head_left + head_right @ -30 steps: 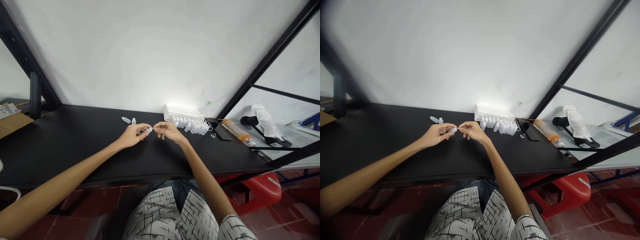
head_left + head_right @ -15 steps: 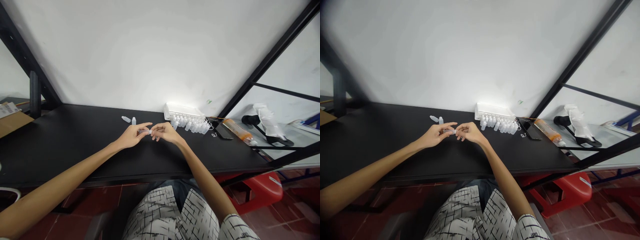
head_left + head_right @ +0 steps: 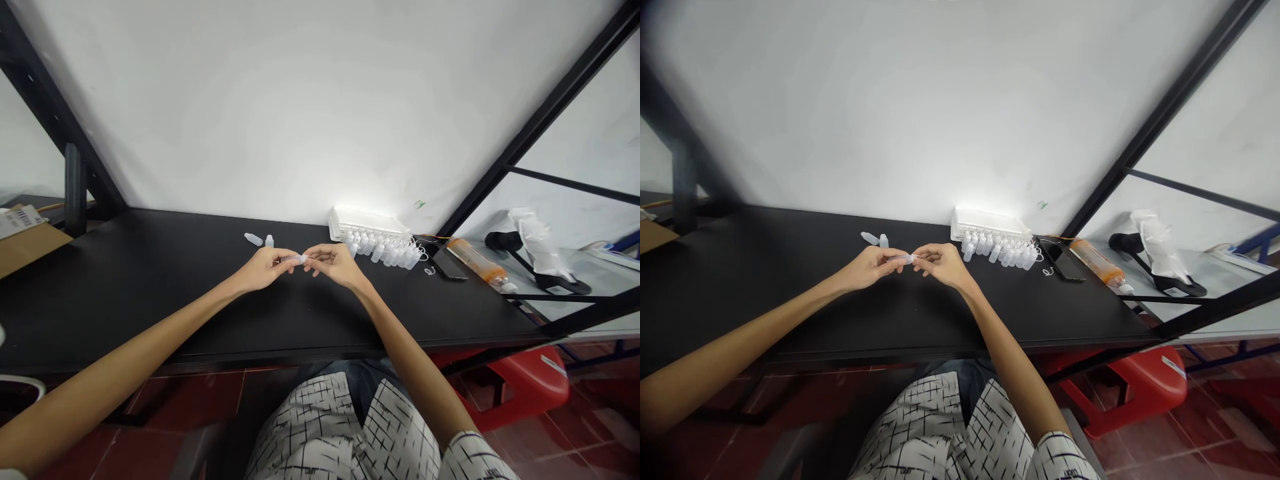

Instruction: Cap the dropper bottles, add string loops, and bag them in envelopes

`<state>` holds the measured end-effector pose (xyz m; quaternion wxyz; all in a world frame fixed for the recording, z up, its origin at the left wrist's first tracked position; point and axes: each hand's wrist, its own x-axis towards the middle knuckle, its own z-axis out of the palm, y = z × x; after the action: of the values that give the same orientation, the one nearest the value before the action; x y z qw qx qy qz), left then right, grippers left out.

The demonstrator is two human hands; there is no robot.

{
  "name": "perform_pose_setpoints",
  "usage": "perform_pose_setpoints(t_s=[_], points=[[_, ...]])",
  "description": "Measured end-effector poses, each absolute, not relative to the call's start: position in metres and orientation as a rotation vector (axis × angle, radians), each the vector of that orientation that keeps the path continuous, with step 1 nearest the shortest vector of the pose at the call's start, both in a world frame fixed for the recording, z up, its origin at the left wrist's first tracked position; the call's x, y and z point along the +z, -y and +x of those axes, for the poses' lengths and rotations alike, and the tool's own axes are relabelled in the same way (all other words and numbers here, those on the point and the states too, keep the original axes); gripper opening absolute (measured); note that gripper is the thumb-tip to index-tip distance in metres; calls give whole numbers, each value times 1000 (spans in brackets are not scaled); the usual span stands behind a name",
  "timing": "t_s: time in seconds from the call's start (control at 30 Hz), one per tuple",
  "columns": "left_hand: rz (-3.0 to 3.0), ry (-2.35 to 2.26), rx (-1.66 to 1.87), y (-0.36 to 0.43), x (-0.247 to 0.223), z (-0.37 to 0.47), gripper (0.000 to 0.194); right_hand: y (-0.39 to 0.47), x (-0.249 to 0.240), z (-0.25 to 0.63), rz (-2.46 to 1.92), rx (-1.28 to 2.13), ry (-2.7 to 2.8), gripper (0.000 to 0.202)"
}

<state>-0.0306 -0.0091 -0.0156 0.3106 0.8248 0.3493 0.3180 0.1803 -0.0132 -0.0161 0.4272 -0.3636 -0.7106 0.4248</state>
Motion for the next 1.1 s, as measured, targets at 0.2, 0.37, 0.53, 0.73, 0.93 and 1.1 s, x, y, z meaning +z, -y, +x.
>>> perform_pose_setpoints(t_s=[0.2, 0.37, 0.53, 0.73, 0.93, 1.1], points=[[1882, -785, 781, 14, -12, -28, 39, 19, -11, 181, -863, 1121, 1777, 35], [1577, -687, 719, 17, -11, -26, 42, 21, -8, 185, -825, 1196, 1789, 37], [1485, -731, 651, 13, -14, -29, 42, 22, -9, 186, -860, 1201, 1854, 36], [1463, -744, 632, 11, -17, -29, 45, 25, -8, 184, -902, 1153, 1931, 31], [1513, -742, 696, 12, -15, -28, 43, 24, -12, 182, -894, 1009, 1903, 28], [1484, -851, 584, 15, -9, -31, 43, 28, -14, 178, -907, 933, 1949, 24]])
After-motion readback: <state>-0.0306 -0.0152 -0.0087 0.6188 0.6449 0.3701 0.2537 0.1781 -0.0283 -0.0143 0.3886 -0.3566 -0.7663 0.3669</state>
